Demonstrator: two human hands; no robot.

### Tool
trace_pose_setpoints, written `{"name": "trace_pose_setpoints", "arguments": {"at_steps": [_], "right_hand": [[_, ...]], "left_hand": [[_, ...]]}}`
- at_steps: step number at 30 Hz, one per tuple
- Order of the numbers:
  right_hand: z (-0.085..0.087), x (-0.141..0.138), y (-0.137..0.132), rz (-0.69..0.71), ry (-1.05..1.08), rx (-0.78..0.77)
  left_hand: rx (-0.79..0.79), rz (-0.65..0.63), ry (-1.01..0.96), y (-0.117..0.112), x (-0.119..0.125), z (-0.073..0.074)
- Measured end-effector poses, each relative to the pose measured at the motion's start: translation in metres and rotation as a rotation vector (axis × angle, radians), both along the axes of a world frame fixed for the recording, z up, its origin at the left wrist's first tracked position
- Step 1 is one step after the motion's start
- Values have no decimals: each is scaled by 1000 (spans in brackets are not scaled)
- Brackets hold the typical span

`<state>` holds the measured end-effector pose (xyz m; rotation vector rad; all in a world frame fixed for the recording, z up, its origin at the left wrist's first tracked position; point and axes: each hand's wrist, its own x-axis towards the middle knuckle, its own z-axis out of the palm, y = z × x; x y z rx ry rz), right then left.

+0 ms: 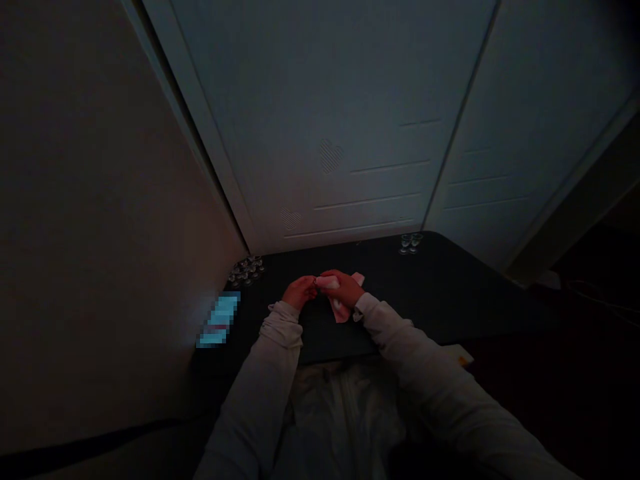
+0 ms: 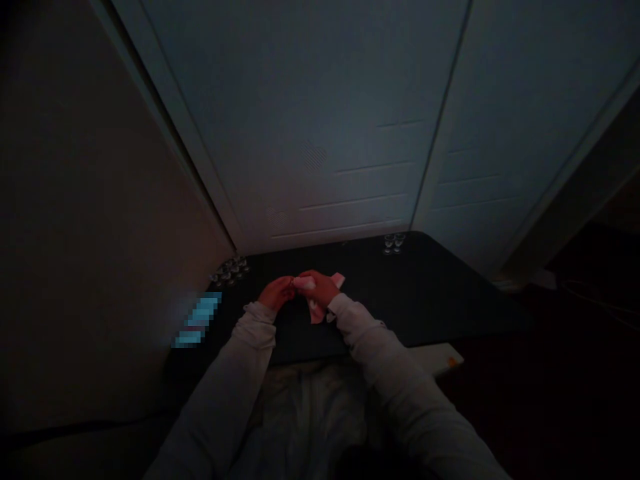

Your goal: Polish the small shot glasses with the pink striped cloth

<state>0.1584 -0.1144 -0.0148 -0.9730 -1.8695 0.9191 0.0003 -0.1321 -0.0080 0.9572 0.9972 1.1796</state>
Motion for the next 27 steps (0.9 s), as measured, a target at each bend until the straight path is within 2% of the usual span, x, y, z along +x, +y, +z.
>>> {"name": "trace_pose_setpoints", "arguments": {"at_steps": [5,12,18,27], "right_hand": [[1,2,-2,40,-59,14],[7,5,-7,-176,-183,118],[6,2,-6,-194,-91,55],[7,0,-5,-47,93,-20]], "left_hand": [[24,-13,-18,0,-1,0],[25,-37,1,-1,0,1],[35,-30,1,-3,2,4],[29,-70,13,-3,3,3]]}}
